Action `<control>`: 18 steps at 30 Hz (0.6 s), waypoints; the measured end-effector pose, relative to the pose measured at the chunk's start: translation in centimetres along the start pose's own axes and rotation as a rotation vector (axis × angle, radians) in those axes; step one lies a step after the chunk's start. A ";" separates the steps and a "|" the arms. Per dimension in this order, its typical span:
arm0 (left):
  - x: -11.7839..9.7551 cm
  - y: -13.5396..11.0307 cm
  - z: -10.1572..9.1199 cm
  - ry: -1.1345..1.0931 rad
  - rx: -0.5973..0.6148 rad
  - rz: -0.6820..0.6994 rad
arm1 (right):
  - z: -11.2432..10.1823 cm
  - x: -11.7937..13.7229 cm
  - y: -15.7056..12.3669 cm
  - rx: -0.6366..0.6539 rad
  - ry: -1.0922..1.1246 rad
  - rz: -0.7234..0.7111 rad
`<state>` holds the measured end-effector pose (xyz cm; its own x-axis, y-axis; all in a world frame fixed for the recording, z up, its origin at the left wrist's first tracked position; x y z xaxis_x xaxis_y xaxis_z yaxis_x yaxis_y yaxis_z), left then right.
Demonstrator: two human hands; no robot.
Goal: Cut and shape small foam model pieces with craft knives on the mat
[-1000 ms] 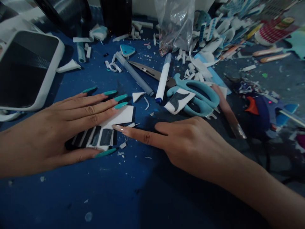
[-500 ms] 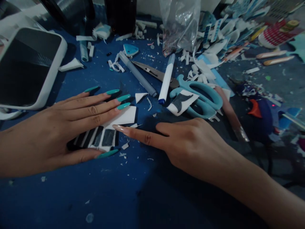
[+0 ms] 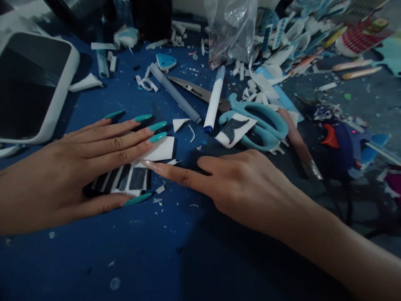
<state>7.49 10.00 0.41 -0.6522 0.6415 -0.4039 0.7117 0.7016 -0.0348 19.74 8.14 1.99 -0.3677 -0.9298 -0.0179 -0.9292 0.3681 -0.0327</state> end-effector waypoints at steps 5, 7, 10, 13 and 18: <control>0.0 -0.1 0.0 0.012 0.001 0.000 | -0.3 0.1 0.2 -0.024 0.008 -0.003; 0.0 -0.2 0.0 0.011 0.009 -0.004 | -0.4 0.0 0.2 -0.031 0.017 0.000; 0.1 -0.2 0.0 0.014 0.017 -0.009 | -0.4 -0.1 0.2 -0.033 0.021 -0.010; -0.1 -0.2 -0.1 0.034 0.019 0.005 | -0.4 -0.2 0.1 -0.021 0.015 -0.015; -0.2 -0.1 -0.1 0.051 0.011 0.015 | -0.2 -0.3 0.0 0.004 0.005 -0.016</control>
<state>7.57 9.84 0.61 -0.6541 0.6669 -0.3571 0.7239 0.6888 -0.0396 19.83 8.46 2.20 -0.3532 -0.9355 -0.0120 -0.9347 0.3534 -0.0373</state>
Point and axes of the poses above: each hand's wrist, its own y-axis towards the middle knuckle, its own z-axis out of the palm, x = y × z, the point moved 10 cm from there along y, towards the middle knuckle, and after that the axes turned 9 degrees about -z, right-handed, at the moved point
